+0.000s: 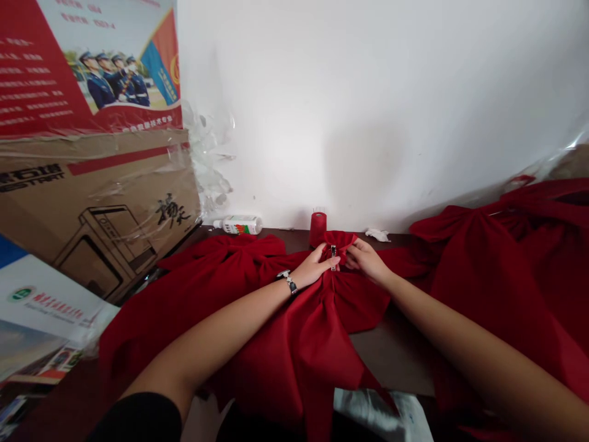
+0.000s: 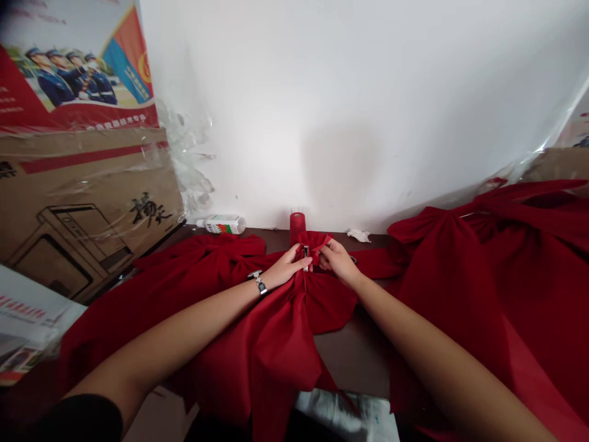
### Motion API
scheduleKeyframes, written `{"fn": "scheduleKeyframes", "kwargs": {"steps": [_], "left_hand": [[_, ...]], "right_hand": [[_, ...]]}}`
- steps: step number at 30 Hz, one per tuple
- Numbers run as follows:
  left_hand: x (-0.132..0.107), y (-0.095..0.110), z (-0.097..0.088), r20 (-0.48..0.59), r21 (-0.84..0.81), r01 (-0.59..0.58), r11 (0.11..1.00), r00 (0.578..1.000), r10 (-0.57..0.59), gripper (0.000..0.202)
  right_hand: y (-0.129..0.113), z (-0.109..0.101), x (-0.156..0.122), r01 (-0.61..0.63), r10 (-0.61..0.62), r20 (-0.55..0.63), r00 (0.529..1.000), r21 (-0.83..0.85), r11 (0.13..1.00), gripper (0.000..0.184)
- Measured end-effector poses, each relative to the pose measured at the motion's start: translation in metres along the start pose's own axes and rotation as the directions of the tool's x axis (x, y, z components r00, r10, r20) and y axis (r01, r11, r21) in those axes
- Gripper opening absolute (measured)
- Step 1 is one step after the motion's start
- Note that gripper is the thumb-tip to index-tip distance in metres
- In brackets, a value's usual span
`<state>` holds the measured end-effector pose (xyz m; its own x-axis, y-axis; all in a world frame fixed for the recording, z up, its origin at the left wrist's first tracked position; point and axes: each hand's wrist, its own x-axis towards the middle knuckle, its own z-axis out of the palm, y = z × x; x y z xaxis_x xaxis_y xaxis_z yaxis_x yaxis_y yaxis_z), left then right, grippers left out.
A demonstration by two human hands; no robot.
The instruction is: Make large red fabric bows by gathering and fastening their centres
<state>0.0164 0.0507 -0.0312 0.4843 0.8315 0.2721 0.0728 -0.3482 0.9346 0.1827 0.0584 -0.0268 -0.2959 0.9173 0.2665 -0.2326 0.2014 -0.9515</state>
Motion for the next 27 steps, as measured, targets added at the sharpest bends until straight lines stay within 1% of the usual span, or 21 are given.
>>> {"fn": "scheduleKeyframes", "kwargs": {"steps": [3,5,9,12,16,20,24,27], "left_hand": [[0.007,-0.005,-0.002,0.005,-0.063,-0.016,0.998,1.000,0.016,0.043],[0.008,-0.005,-0.003,0.006,-0.026,-0.038,0.999,0.999,0.038,0.041],[0.003,-0.001,-0.001,-0.006,0.104,-0.040,0.994,0.999,0.041,0.040],[0.001,0.004,0.001,-0.017,0.145,-0.011,0.989,1.000,0.014,0.042],[-0.001,0.007,0.000,0.020,0.166,0.023,0.986,0.999,-0.027,0.038],[-0.001,0.004,-0.002,0.064,0.150,-0.013,0.989,0.998,0.003,0.038],[-0.001,0.001,-0.003,0.053,0.155,-0.017,0.988,0.999,0.009,0.039],[-0.001,0.001,-0.002,0.045,0.174,-0.010,0.985,0.999,0.002,0.040]], "right_hand": [[0.002,-0.005,0.012,0.018,-0.017,0.026,1.000,-0.037,0.999,0.039],[0.003,-0.008,0.015,0.026,-0.024,0.043,0.999,-0.053,0.998,0.041],[0.005,-0.009,0.012,0.024,-0.021,0.053,0.998,-0.059,0.998,0.042],[0.006,-0.009,0.009,0.009,-0.006,0.039,0.999,-0.065,0.998,0.042],[0.005,-0.008,0.006,-0.020,0.023,0.041,0.999,-0.068,0.997,0.043],[0.004,-0.005,0.004,-0.030,0.035,0.058,0.998,-0.082,0.996,0.041],[0.005,-0.002,0.003,-0.032,0.034,0.030,0.999,-0.091,0.995,0.038],[0.005,-0.002,0.004,-0.011,0.014,0.042,0.999,-0.088,0.996,0.034]]}}
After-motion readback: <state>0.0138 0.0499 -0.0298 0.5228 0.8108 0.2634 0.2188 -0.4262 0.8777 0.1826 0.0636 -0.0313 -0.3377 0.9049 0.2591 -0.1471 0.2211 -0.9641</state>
